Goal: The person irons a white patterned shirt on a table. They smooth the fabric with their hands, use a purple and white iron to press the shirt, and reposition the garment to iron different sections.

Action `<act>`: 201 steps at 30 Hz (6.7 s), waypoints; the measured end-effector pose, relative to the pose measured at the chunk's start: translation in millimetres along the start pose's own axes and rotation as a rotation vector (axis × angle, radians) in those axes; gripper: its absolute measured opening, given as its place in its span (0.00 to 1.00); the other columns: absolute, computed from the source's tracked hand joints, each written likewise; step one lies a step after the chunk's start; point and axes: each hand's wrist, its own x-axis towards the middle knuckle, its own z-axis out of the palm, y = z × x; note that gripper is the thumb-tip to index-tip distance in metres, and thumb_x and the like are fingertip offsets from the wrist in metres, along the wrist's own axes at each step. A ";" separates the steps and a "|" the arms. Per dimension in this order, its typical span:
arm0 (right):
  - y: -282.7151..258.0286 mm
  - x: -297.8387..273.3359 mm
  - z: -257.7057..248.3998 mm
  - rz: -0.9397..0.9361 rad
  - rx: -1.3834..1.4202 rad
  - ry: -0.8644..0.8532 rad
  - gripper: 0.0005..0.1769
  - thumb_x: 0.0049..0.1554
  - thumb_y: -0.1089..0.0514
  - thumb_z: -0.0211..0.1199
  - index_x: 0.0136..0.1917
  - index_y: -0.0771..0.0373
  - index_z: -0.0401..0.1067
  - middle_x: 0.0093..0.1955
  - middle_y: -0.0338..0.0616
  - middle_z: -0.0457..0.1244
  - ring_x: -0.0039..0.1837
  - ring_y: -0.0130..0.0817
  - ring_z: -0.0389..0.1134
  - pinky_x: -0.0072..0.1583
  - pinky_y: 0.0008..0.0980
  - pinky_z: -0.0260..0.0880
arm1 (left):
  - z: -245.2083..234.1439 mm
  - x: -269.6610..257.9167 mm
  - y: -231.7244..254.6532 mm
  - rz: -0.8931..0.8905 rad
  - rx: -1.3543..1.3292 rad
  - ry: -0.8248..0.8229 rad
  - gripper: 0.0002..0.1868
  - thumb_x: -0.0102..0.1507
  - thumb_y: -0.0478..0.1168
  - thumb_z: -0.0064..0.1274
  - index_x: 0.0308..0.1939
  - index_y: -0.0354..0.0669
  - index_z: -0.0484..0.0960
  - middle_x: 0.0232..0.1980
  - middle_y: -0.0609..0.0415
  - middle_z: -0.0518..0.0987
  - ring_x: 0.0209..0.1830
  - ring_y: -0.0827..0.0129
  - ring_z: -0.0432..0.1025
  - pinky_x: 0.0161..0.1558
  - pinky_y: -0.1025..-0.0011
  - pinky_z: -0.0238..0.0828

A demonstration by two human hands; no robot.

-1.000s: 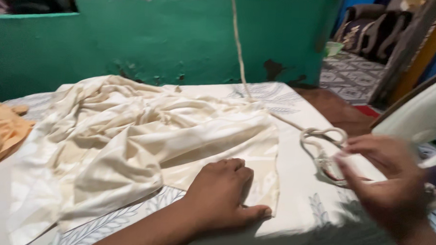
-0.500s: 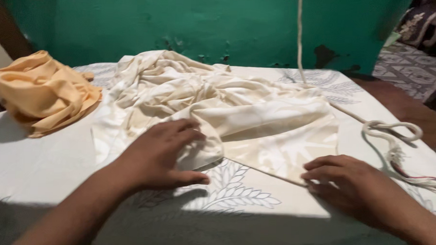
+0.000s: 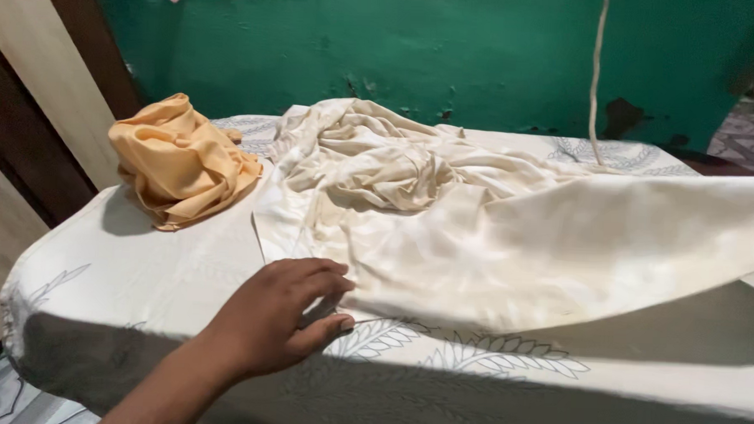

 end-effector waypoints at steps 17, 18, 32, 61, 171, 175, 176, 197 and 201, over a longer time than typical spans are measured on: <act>-144.5 15.3 -30.8 -0.523 0.827 -0.051 0.21 0.57 0.50 0.61 0.64 0.48 0.77 0.44 0.34 0.77 0.48 0.31 0.77 0.50 0.34 0.77 | 16.7 0.3 57.4 0.241 -0.172 0.340 0.07 0.64 0.43 0.61 0.43 0.45 0.84 0.43 0.55 0.84 0.48 0.61 0.78 0.57 0.60 0.69; -155.9 29.1 -31.8 -0.454 0.842 0.011 0.21 0.54 0.53 0.61 0.61 0.51 0.77 0.40 0.36 0.75 0.44 0.33 0.77 0.47 0.35 0.78 | 16.5 -2.4 56.8 0.231 -0.183 0.284 0.08 0.64 0.44 0.62 0.41 0.45 0.84 0.43 0.55 0.84 0.47 0.61 0.78 0.56 0.61 0.68; -202.1 168.3 18.7 0.033 0.912 -0.171 0.42 0.43 0.47 0.84 0.59 0.74 0.68 0.44 0.54 0.70 0.41 0.41 0.72 0.42 0.40 0.72 | -43.5 14.5 -5.3 -0.933 0.044 -0.186 0.40 0.53 0.76 0.52 0.44 0.43 0.84 0.46 0.50 0.83 0.47 0.59 0.80 0.47 0.61 0.76; -21.1 90.6 -225.2 -0.165 1.322 0.589 0.13 0.64 0.55 0.62 0.61 0.60 0.71 0.57 0.47 0.66 0.56 0.37 0.73 0.55 0.39 0.75 | -203.0 124.4 -76.7 -0.204 -1.196 0.676 0.16 0.63 0.36 0.59 0.54 0.48 0.75 0.51 0.55 0.79 0.53 0.65 0.78 0.57 0.62 0.82; -59.9 -15.1 -166.9 -0.339 0.652 0.017 0.14 0.46 0.58 0.77 0.48 0.57 0.82 0.42 0.36 0.71 0.46 0.28 0.72 0.50 0.30 0.74 | -166.9 48.1 133.2 0.234 -0.993 -0.591 0.16 0.70 0.45 0.57 0.53 0.36 0.81 0.40 0.52 0.74 0.41 0.72 0.67 0.45 0.72 0.67; -60.5 -11.8 -168.6 -0.308 0.597 -0.011 0.14 0.47 0.57 0.77 0.49 0.55 0.82 0.42 0.36 0.70 0.46 0.29 0.71 0.50 0.29 0.73 | -169.7 56.1 137.8 0.235 -1.204 -0.640 0.15 0.69 0.41 0.57 0.55 0.36 0.78 0.42 0.55 0.74 0.40 0.76 0.66 0.45 0.75 0.67; -59.9 -10.8 -168.6 -0.305 0.587 -0.005 0.15 0.47 0.56 0.77 0.49 0.54 0.82 0.42 0.36 0.70 0.46 0.29 0.71 0.50 0.29 0.73 | -170.1 57.7 139.1 0.249 -1.185 -0.609 0.15 0.68 0.41 0.57 0.55 0.37 0.77 0.43 0.56 0.75 0.40 0.77 0.68 0.46 0.77 0.70; -59.8 17.2 -239.5 -0.265 0.902 0.639 0.10 0.75 0.58 0.59 0.53 0.66 0.73 0.45 0.54 0.66 0.46 0.36 0.70 0.49 0.38 0.71 | -239.1 162.5 15.6 -0.163 -0.451 0.378 0.18 0.58 0.46 0.66 0.44 0.41 0.80 0.47 0.52 0.77 0.43 0.68 0.76 0.42 0.68 0.77; -71.6 28.0 -234.8 -0.244 1.011 0.355 0.05 0.65 0.59 0.60 0.53 0.60 0.74 0.48 0.48 0.69 0.50 0.33 0.72 0.54 0.31 0.74 | -237.9 169.7 7.6 -0.267 -0.763 0.391 0.17 0.56 0.42 0.65 0.45 0.41 0.78 0.45 0.53 0.79 0.43 0.68 0.77 0.43 0.68 0.77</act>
